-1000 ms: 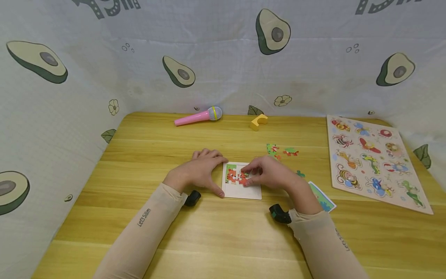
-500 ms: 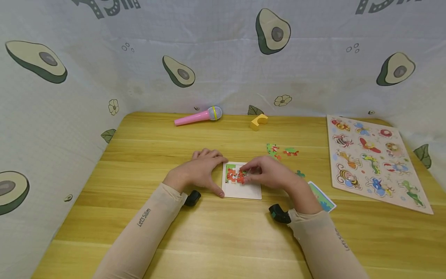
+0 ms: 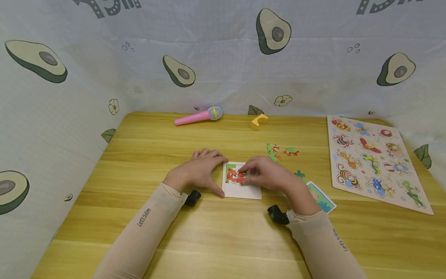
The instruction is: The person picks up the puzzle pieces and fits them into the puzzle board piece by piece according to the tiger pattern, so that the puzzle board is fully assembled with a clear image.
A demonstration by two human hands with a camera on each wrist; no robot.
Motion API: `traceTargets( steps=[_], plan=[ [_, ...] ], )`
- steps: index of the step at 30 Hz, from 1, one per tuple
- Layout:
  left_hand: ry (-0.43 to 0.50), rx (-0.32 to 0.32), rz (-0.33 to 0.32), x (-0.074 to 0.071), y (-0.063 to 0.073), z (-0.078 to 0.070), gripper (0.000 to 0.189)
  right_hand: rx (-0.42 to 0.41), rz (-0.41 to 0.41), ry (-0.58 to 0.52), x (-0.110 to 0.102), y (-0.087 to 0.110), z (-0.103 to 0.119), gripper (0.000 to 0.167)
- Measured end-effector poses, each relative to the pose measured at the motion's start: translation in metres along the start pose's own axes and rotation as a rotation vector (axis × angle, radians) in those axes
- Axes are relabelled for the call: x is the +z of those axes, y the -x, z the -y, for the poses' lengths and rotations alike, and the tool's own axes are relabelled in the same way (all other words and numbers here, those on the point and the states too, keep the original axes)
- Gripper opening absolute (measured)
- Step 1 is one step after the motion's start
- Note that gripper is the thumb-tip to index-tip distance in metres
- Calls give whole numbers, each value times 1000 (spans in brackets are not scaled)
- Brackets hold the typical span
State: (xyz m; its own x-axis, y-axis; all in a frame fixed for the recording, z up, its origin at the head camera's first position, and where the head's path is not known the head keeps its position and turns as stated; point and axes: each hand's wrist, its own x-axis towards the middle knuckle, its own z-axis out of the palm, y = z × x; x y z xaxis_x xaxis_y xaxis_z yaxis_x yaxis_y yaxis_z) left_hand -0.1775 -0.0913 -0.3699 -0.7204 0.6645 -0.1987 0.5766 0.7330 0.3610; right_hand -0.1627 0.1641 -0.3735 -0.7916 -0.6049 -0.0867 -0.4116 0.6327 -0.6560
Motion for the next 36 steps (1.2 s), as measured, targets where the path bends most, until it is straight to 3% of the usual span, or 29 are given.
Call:
traceTargets(
  steps=[19, 36],
  plan=[
    [-9, 3, -1, 0, 0, 0, 104, -18, -26, 43, 4, 0, 4, 20],
    [-3, 4, -1, 0, 0, 0, 102, 54, -60, 15, 9, -2, 9, 18]
  ],
)
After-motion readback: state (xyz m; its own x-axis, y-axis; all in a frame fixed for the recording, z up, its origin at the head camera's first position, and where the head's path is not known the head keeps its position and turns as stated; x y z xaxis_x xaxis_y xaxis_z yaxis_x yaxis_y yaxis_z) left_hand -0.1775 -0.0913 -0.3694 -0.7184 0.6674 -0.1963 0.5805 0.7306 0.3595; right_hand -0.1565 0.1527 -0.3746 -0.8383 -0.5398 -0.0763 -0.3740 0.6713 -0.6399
